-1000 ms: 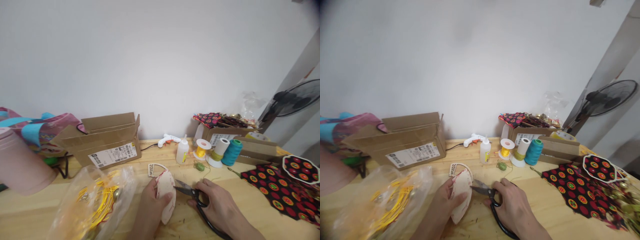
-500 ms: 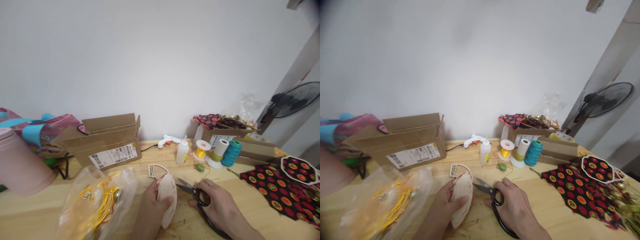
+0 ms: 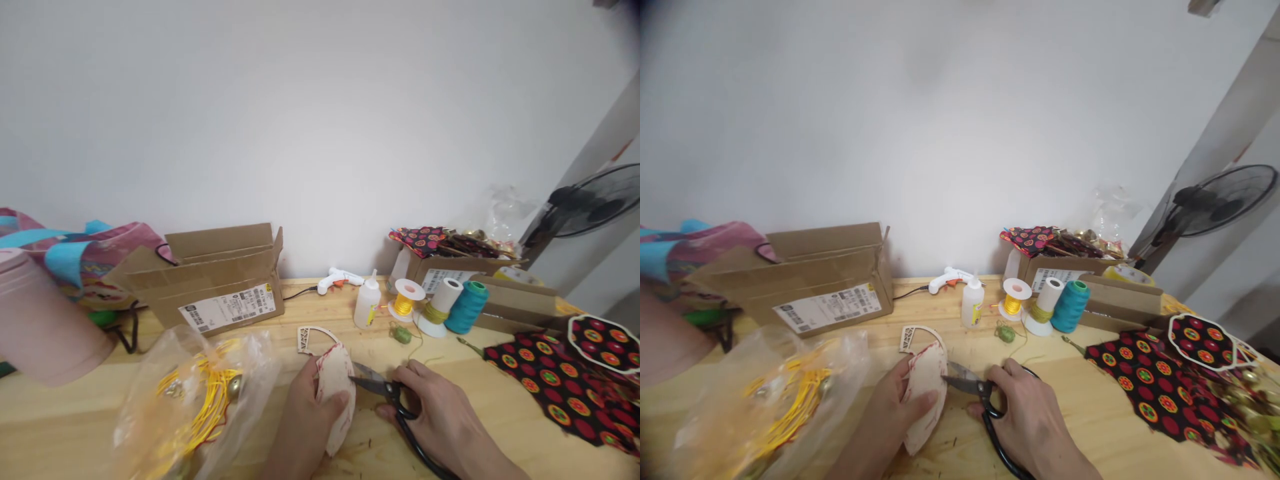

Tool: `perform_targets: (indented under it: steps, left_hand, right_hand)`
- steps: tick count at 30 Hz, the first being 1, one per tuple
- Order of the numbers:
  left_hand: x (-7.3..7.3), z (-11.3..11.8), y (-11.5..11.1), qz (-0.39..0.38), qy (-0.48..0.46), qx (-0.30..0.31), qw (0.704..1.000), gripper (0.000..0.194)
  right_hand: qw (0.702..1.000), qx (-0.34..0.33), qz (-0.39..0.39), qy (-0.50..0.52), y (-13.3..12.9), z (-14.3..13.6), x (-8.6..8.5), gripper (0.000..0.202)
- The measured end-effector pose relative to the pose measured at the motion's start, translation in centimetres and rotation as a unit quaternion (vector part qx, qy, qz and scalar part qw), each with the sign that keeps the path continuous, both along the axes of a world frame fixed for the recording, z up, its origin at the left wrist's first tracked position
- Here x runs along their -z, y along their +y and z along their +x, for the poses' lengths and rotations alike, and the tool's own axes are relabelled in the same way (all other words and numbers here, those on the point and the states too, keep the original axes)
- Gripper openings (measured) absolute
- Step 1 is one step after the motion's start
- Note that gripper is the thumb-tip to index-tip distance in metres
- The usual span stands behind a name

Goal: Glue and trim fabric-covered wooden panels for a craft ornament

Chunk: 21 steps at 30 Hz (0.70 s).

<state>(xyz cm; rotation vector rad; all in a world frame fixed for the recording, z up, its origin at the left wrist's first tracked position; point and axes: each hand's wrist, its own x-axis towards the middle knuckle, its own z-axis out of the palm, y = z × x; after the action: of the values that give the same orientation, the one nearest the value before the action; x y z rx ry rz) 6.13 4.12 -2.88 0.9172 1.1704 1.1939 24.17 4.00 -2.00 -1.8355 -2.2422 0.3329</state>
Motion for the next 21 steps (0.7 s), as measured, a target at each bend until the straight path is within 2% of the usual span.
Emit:
perform_targets:
  steps: [7, 13, 21]
  left_hand:
    - [-0.19, 0.02, -0.05, -0.015, 0.015, -0.012, 1.0, 0.042]
    - [0.17, -0.29, 0.16, -0.011, 0.0, 0.008, 1.0, 0.046]
    - [-0.26, -0.14, -0.04, -0.015, 0.014, 0.003, 1.0, 0.043]
  right_hand:
    - [1.0, 0.027, 0.011, 0.008, 0.37, -0.24, -0.06, 0.015]
    - [1.0, -0.011, 0.017, 0.02, -0.09, 0.2, 0.26, 0.017]
    - [1.0, 0.02, 0.014, 0.007, 0.3, -0.13, 0.08, 0.016]
